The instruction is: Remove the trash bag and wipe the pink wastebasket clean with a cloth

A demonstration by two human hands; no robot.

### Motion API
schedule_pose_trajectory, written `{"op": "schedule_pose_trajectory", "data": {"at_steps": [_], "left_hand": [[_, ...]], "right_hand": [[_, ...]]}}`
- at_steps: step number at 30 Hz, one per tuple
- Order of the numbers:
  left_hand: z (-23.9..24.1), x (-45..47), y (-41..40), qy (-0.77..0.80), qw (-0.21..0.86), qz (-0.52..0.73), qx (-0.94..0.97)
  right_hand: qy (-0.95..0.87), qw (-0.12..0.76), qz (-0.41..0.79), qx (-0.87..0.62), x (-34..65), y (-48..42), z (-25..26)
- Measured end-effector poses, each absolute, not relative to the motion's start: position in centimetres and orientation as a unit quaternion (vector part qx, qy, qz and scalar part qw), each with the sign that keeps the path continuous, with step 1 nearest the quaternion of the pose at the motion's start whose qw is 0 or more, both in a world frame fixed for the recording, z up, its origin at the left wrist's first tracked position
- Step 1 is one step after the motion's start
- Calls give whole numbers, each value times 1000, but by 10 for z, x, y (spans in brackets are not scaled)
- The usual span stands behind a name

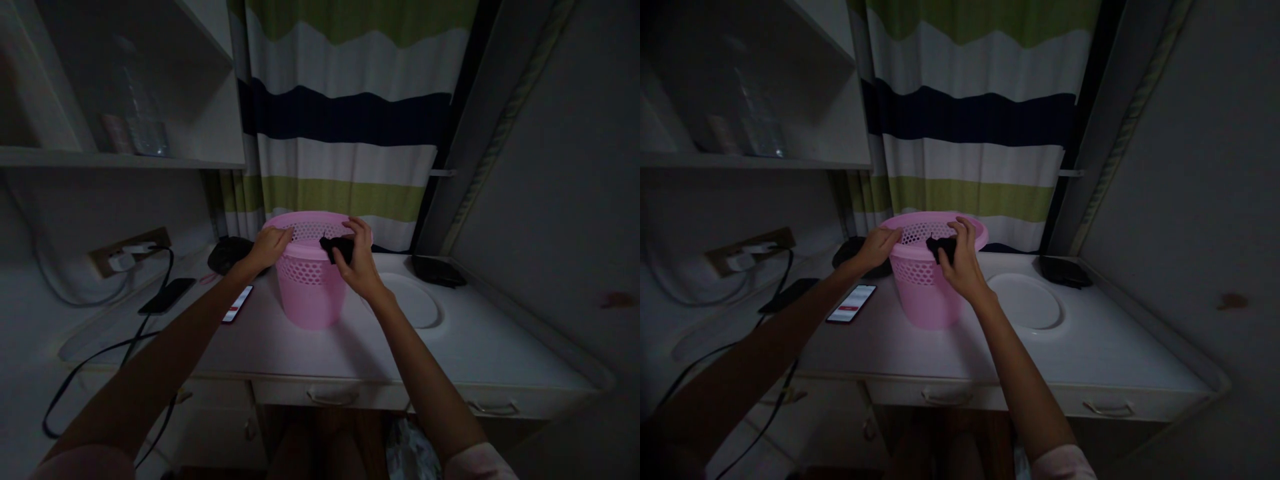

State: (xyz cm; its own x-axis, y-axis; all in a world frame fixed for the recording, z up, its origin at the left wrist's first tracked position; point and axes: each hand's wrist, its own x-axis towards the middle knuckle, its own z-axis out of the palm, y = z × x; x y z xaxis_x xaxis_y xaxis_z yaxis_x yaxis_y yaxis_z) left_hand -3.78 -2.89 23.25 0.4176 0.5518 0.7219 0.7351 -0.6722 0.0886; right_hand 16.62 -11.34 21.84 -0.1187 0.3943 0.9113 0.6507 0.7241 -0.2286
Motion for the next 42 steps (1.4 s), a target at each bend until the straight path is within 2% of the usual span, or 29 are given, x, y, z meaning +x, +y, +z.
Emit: {"op": "schedule_pose_trajectory", "data": {"at_steps": [6, 10, 15, 25, 33, 42], "left_hand": [[233, -36, -31, -397, 156, -342, -837], [233, -37, -31, -398, 171, -321, -842], [233, -37, -31, -393, 161, -335, -841], [233, -36, -34, -407, 159, -359, -825], [230, -34, -32, -418, 158, -376, -811], [230, -35, -30, -387, 165, -363, -831]], "right_hand": [[-713, 549, -155, -408, 120, -118, 216], [-711, 492, -206, -457, 97, -118, 217], [-738, 436, -249, -450, 97, -119, 214], [-713, 497, -231, -438, 165, -104, 211], [-704, 463, -276, -462, 128, -110, 214], [-745, 436, -265, -430, 105, -103, 211]]}}
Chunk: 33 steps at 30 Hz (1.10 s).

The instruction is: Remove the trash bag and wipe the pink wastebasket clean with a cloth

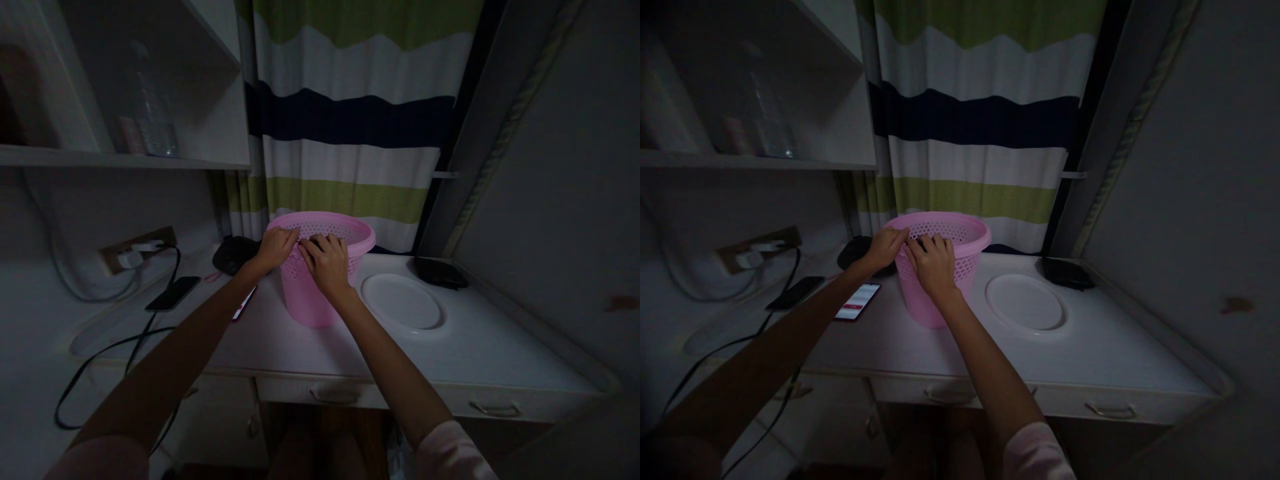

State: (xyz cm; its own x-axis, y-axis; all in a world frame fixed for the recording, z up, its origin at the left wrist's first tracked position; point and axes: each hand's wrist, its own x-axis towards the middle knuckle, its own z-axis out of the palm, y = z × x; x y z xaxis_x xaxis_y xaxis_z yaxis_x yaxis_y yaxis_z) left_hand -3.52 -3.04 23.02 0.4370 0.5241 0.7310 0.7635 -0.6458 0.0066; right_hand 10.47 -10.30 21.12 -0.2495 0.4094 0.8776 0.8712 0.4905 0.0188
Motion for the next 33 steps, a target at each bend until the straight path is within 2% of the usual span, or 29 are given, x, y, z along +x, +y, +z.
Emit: {"op": "schedule_pose_trajectory", "data": {"at_steps": [8, 13, 21, 33], "left_hand": [[231, -35, -34, -401, 160, -370, -823], [232, -35, -35, -409, 158, -367, -821], [231, -34, -33, -413, 168, -367, -817], [230, -35, -31, -400, 193, -345, -827]], "right_hand": [[-816, 431, -199, -328, 142, -104, 215], [-818, 474, -110, -306, 165, -108, 220], [-753, 557, -50, -347, 166, -111, 222], [-799, 446, -123, -386, 111, -106, 236]]}}
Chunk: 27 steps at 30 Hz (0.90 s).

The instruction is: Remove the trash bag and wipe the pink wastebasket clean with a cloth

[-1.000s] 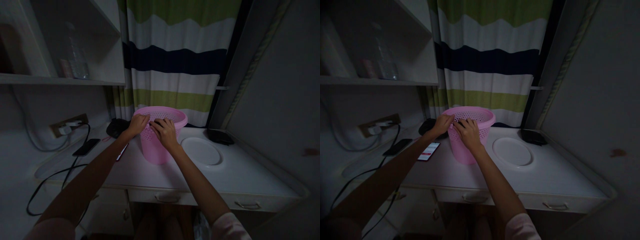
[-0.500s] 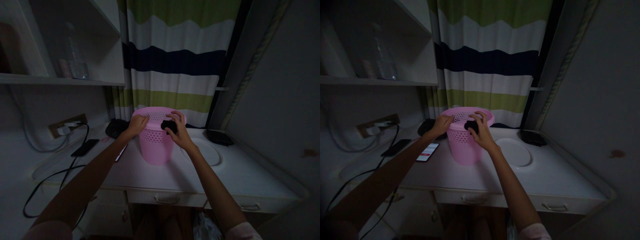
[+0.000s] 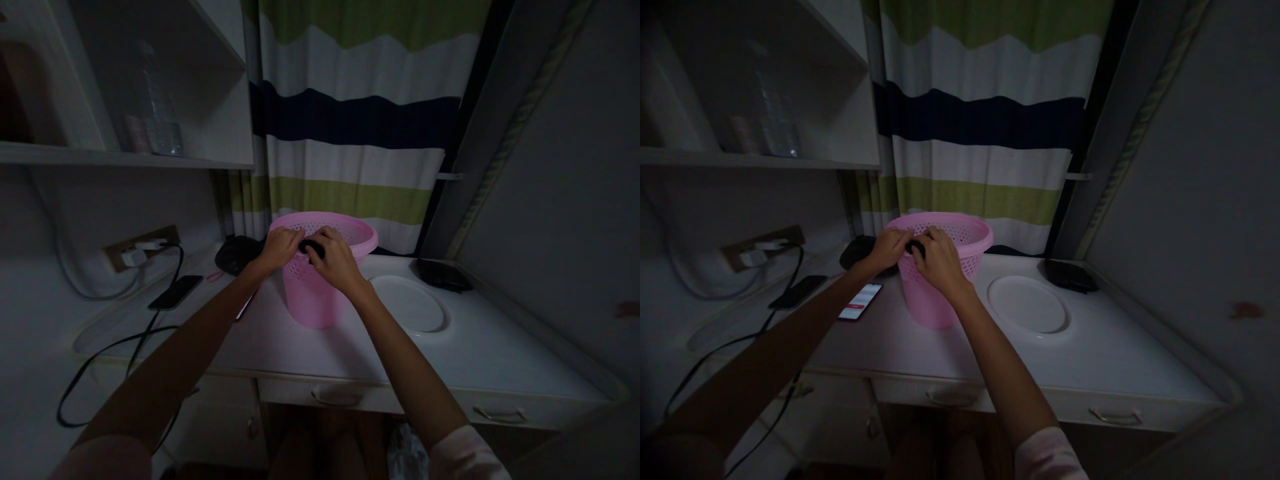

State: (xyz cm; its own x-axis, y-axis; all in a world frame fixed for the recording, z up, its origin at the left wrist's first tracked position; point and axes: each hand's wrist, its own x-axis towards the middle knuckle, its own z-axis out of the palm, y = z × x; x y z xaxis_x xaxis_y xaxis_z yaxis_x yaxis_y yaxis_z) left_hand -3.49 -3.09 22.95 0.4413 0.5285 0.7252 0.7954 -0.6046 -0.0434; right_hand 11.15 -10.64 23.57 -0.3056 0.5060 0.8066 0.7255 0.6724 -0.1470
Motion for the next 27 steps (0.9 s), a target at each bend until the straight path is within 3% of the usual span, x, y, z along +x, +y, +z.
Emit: {"op": "schedule_pose_trajectory", "data": {"at_steps": [13, 27], "left_hand": [[231, -33, -36, -412, 165, -360, -821], [229, -34, -30, -417, 221, -330, -818]], "right_hand": [[-835, 448, -31, -319, 192, -111, 238], [-842, 435, -91, -308, 120, -98, 237]]}}
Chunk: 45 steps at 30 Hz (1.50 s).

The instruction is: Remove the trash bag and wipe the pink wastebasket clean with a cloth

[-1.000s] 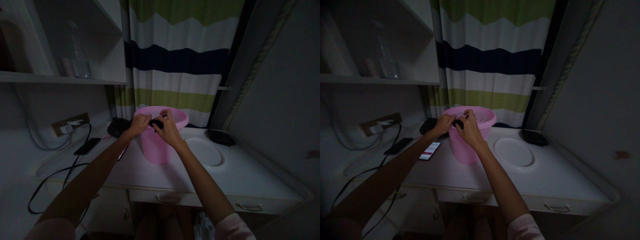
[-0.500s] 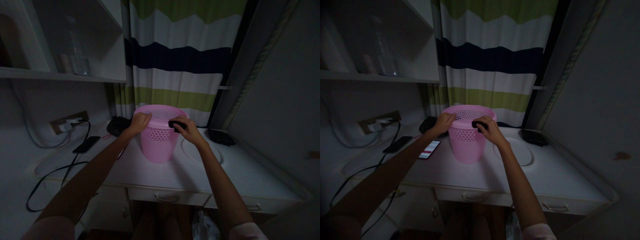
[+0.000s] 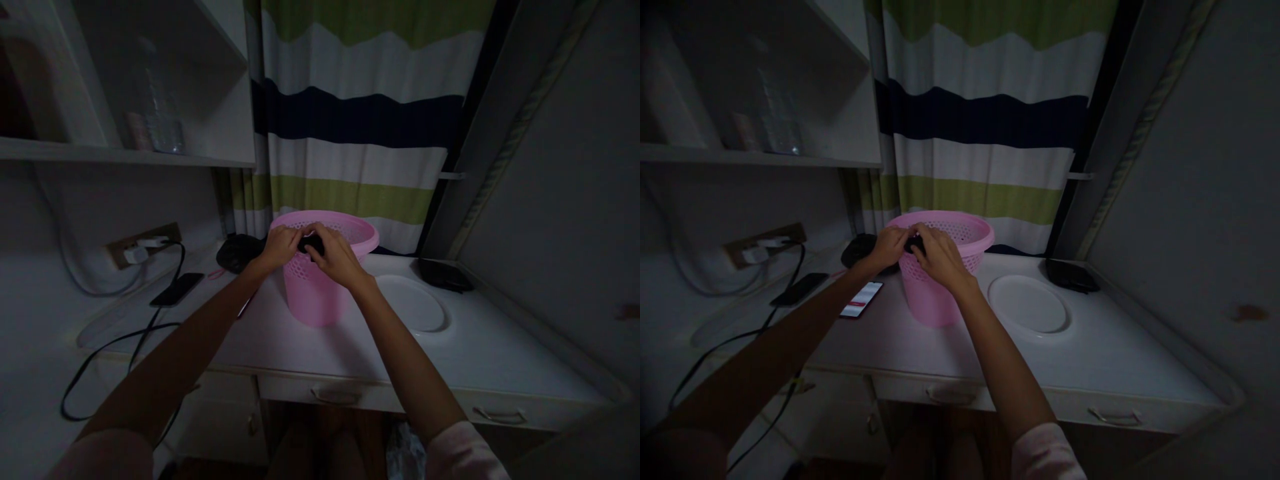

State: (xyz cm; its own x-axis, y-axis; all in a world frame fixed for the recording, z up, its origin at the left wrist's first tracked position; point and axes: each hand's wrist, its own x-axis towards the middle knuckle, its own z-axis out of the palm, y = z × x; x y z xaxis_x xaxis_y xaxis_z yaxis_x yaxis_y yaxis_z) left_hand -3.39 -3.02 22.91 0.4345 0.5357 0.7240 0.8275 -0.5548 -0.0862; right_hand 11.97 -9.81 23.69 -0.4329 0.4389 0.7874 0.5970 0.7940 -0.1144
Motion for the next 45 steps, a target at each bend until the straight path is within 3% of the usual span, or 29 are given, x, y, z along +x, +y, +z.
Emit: {"op": "schedule_pose_trajectory", "data": {"at_steps": [6, 15, 21, 31, 45], "left_hand": [[233, -35, -32, -393, 181, -330, -839], [232, -35, -32, -396, 159, -352, -833], [232, -33, -33, -403, 179, -346, -828], [229, -37, -26, -404, 193, -332, -830], [234, -38, -27, -398, 104, -375, -831]], "right_hand": [[-865, 418, -69, -268, 133, -105, 239], [-836, 475, 83, -262, 195, -107, 238], [-839, 441, 118, -297, 185, -103, 248], [-867, 363, 40, -338, 125, -89, 264], [-865, 415, 71, -274, 197, -113, 249]]}}
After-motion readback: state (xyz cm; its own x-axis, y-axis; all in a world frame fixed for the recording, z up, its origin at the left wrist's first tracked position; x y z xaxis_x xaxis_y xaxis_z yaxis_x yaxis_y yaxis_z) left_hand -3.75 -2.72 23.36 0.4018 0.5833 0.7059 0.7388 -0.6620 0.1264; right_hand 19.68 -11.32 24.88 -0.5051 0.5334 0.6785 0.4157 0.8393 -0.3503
